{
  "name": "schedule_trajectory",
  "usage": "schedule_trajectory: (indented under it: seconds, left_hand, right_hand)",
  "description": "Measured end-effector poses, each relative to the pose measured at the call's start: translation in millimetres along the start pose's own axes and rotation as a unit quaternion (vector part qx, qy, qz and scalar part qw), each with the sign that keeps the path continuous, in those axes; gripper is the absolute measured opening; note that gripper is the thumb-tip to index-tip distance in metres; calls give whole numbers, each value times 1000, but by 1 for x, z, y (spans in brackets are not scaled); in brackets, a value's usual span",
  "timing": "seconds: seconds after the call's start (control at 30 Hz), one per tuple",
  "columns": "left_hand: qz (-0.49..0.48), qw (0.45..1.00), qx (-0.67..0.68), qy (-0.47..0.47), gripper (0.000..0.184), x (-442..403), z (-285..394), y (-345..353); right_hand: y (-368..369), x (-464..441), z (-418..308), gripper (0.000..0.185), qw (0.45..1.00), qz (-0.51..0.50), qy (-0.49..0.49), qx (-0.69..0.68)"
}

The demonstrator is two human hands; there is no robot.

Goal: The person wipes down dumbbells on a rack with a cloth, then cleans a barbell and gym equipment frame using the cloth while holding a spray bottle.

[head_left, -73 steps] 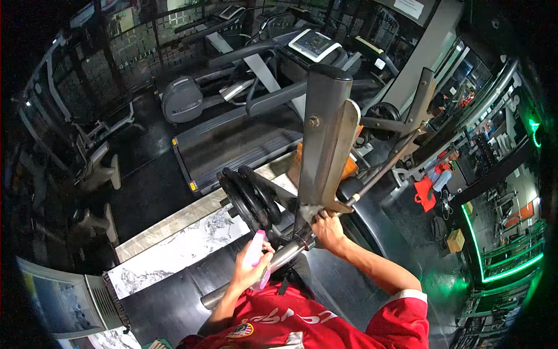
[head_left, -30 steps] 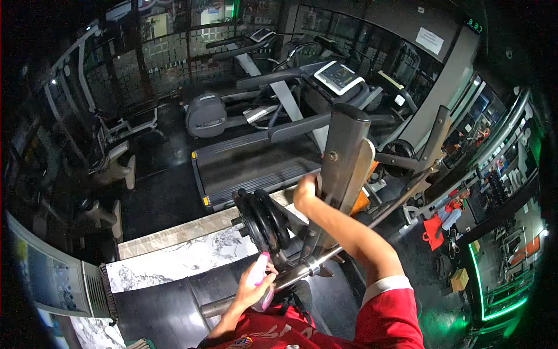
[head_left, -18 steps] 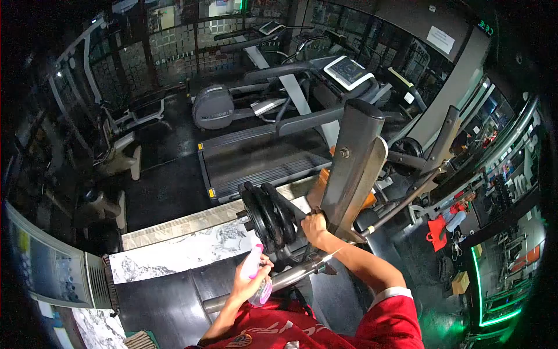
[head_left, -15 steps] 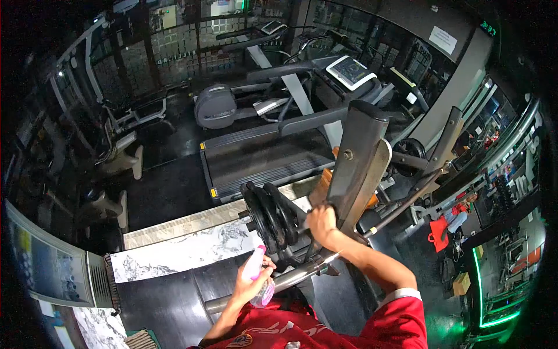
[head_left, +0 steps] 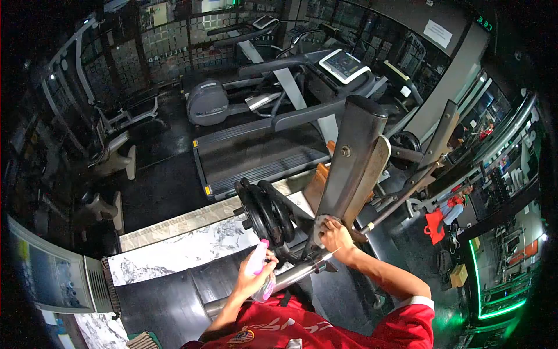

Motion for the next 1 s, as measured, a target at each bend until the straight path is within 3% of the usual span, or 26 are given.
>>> schedule_trajectory:
  seconds: [0.13, 0.17, 0.3, 0.37, 0.43, 0.57, 0.63, 0.7, 0.77, 0.83, 0.93, 1.0]
  left_hand:
    - [-13, 1000, 3, -9, 24, -3, -6, -2]
    - [-10, 1000, 0, -14, 24, -5, -6, -2]
    - [-12, 1000, 20, -7, 25, -10, -7, 1]
    - [-16, 1000, -4, -1, 26, -14, -2, 3]
    - [-17, 999, -29, 6, 26, -16, 0, 4]
    - [-1, 1000, -15, 7, 27, -14, -5, 0]
    - [10, 1000, -20, 8, 27, -12, -7, -4]
    - [10, 1000, -8, -5, 27, -8, -7, -8]
    - [10, 1000, -13, -2, 27, -6, -7, -11]
    - [19, 1000, 13, 1, 26, -6, -10, -13]
    - [30, 999, 7, 8, 25, -9, 0, -10]
    - [29, 1000, -9, 7, 24, -9, 0, -9]
  right_hand:
    - [-122, 18, 18, 25, 994, 70, 77, -20]
    - [-147, 23, 33, 29, 974, 219, 30, -51]
    - [-214, 39, 65, 35, 911, 407, 62, 10]
    - [-198, 35, 63, 33, 910, 410, 64, 19]
    - [-159, 30, 48, 32, 940, 333, 50, -51]
    - [-36, 23, 2, 26, 997, 42, 63, -13]
    - [-18, 20, -12, 22, 1000, 3, -1, -13]
    - [-26, 24, -11, 19, 968, -187, 101, -135]
    - [-21, 38, -3, 16, 993, -6, 50, -111]
    - [-41, 39, 7, 18, 986, 32, 47, -158]
    - [-95, 47, 23, 24, 967, 96, 122, -203]
    - [-154, 57, 30, 32, 945, 209, 131, -215]
Point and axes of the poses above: each hand's wrist, its own x-axis away from the middle knuckle, its own y-axis out of the palm, z = x × y, the point moved 2 cm from there along -x, towards the middle knuckle, and after that the axes turned 12 degrees about -x, right-handed, at the moved point
